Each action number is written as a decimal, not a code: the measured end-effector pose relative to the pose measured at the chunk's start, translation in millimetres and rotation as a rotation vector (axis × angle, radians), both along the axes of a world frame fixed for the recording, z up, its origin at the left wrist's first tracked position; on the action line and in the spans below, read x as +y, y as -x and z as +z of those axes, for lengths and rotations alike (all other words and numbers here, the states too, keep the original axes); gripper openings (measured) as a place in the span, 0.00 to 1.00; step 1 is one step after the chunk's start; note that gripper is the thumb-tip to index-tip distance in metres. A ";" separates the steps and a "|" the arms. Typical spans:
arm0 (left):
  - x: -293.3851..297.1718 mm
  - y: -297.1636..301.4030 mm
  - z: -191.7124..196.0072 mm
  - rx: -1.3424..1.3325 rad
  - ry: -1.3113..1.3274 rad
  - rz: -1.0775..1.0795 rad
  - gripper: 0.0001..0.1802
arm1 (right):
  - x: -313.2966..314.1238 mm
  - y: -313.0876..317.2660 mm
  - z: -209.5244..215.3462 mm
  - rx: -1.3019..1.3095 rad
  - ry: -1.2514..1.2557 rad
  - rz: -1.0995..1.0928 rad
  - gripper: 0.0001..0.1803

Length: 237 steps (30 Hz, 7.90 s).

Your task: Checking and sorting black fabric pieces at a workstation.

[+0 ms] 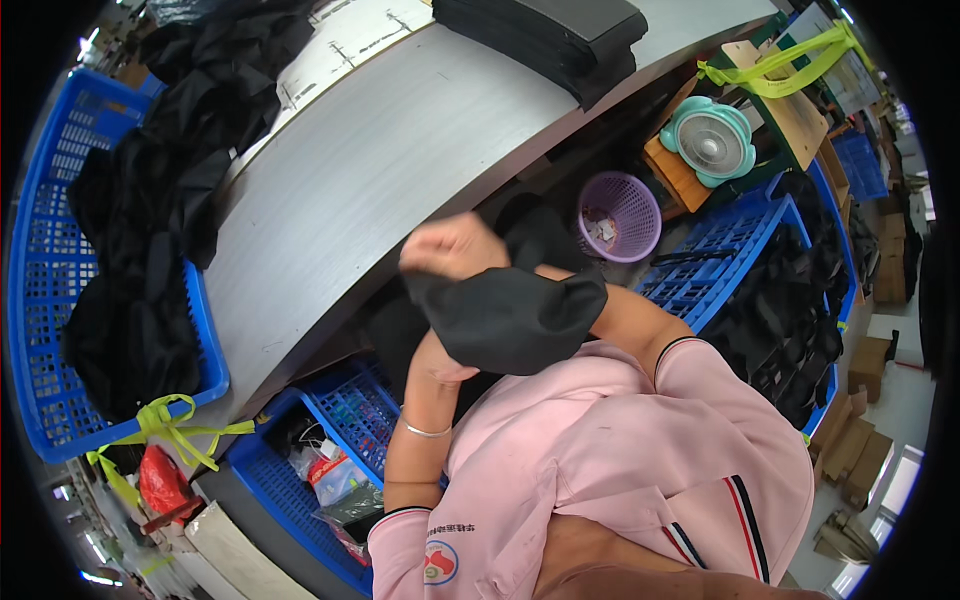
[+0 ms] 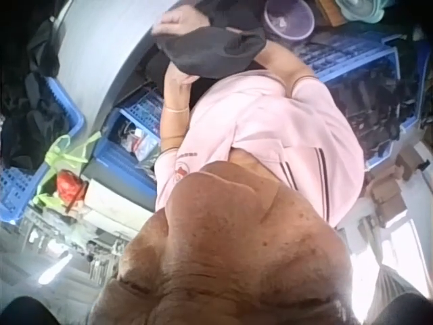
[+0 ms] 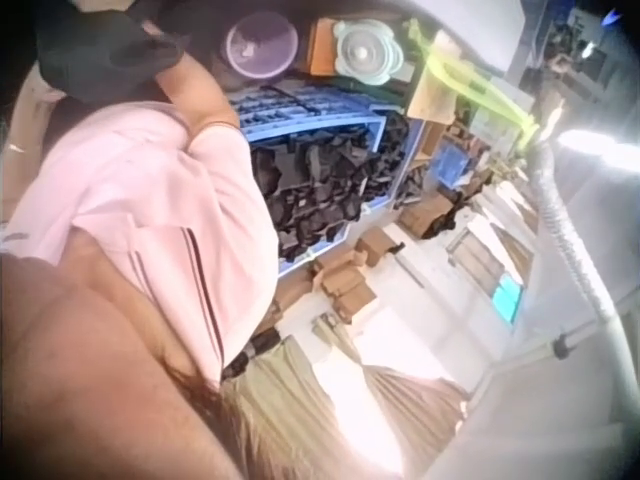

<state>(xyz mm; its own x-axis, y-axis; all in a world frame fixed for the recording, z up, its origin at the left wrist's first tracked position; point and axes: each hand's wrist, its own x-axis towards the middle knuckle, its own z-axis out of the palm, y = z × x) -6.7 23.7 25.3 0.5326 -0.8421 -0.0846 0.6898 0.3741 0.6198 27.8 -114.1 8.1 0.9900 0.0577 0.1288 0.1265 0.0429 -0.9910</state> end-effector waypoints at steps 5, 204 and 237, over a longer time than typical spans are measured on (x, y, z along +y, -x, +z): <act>64.6 -40.7 -257.9 0.158 0.381 0.395 0.20 | 53.2 21.8 -22.3 0.184 -0.048 0.265 0.08; -12.0 -20.8 -2.6 0.120 -0.036 0.402 0.28 | -13.1 113.3 43.8 -0.030 0.466 -0.416 0.13; -11.4 -49.0 68.1 -1.685 -0.391 0.409 0.23 | -37.7 16.5 21.0 -0.198 0.461 -0.109 0.10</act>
<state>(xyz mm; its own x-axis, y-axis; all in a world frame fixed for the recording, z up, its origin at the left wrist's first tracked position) 42.3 12.3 93.4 0.3968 -0.7125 0.5787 -0.8166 0.0138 0.5770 11.3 -151.8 29.0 0.9525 0.0510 0.3001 0.2934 -0.4166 -0.8604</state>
